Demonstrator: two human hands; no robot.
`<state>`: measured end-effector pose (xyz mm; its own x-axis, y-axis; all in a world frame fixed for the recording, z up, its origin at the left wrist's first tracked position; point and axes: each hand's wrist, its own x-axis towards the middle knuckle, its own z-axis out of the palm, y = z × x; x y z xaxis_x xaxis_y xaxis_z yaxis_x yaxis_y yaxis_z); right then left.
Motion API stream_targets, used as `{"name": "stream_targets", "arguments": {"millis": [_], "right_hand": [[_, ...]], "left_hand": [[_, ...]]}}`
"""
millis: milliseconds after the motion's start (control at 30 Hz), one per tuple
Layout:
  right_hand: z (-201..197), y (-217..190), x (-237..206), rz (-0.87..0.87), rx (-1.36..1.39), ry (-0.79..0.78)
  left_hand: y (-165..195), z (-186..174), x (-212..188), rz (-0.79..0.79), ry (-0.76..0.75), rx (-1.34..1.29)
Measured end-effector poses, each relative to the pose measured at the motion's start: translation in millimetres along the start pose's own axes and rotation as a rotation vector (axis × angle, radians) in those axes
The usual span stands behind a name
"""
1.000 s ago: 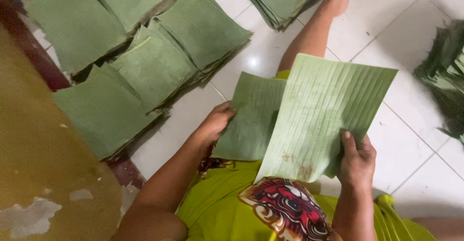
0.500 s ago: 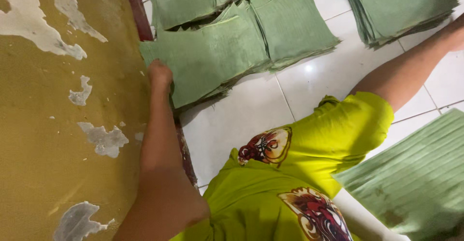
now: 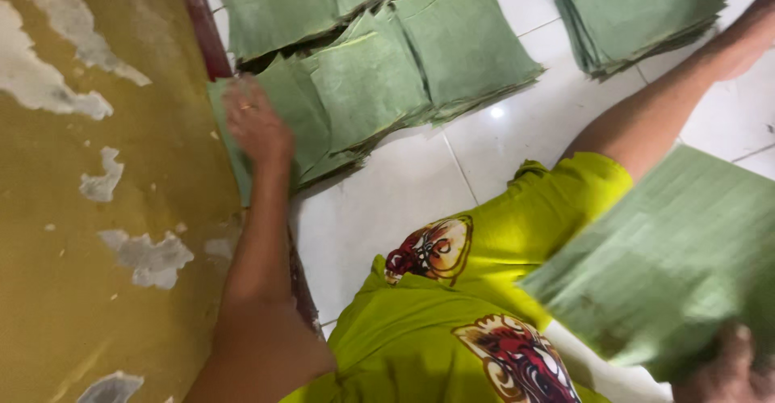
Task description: The person sits on a tiled floor surrounded by piles of cut green banana leaf sheets. They pick up individual leaf squares, align and square the edges, and stack them into neat piles, occasionally reaching to gather more sheets from surrounding piles.
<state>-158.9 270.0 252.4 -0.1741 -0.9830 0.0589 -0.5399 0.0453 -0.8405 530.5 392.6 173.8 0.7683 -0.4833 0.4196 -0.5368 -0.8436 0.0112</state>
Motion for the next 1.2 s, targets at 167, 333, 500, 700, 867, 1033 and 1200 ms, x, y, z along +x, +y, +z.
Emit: {"name": "stream_targets", "arguments": {"millis": [167, 333, 500, 700, 867, 1033, 1200], "right_hand": [[68.3, -9.5, 21.3, -0.003, 0.134, -0.123], [117.6, -45.0, 29.8, -0.078, 0.457, -0.281], [102.4, -51.8, 38.8, 0.088, 0.429, -0.330], [52.2, 27.3, 21.6, 0.299, 0.245, -0.167], [16.1, 134.0, -5.7, 0.440, 0.143, -0.098], [-10.5, 209.8, -33.8, 0.463, 0.064, -0.046], [-10.8, 202.1, -37.1, 0.361, -0.162, -0.115]], "left_hand": [[165.1, -34.6, -65.7, 0.356, -0.503, -1.064], [283.9, -77.6, -125.4, 0.306, -1.225, -1.740], [331.5, -25.5, -59.3, 0.138, -0.725, -1.701], [327.8, 57.8, 70.8, -0.332, -0.398, -1.639], [326.0, 85.9, 95.3, -0.435, -0.233, -1.144], [323.8, 94.0, 104.6, -0.423, -0.296, -0.876], [322.8, 72.4, 83.0, -0.045, -0.023, -0.850]]}}
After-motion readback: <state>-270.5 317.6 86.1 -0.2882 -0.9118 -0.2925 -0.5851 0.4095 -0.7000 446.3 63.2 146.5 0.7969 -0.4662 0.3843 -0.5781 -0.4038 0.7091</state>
